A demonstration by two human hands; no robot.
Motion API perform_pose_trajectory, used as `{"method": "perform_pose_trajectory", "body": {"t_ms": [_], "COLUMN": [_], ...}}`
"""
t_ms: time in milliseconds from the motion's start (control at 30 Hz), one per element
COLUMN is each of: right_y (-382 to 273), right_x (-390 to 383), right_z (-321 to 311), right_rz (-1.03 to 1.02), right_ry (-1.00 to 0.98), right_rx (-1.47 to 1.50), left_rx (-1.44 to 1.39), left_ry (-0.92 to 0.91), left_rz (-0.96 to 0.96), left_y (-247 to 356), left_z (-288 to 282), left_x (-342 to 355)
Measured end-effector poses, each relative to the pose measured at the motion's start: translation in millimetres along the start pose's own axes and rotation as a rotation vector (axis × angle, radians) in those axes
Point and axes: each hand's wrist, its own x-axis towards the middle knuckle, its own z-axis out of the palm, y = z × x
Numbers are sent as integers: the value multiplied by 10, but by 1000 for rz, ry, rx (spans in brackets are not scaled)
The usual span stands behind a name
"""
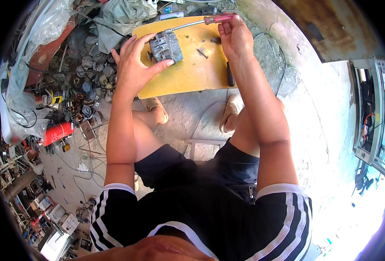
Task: The person disassembles a mechanical part by hand, using a socket wrench to remove a bolt and then using a screwdriver to pry and loosen components of the assembly.
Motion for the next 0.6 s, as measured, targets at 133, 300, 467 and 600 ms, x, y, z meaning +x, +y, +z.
{"method": "perform_pose_trajectory", "body": {"t_ms": [133,300,467,600], "right_y": [-37,-58,-30,-45], "right_x": [-143,-208,-120,-156], "right_z": [196,232,102,203], "right_rz": [-19,-7,-8,-18], "right_ry": [141,152,41,114], "right_rx": [-62,-52,-20,-16], "left_rx": [10,-84,22,-5], "left_ry": [16,55,2,11], "left_rz": [1,-38,11,-21], "left_y": [-40,-6,-54,-48], "left_z": [32,4,35,51], "left_x": [-16,-11,-15,-20]}}
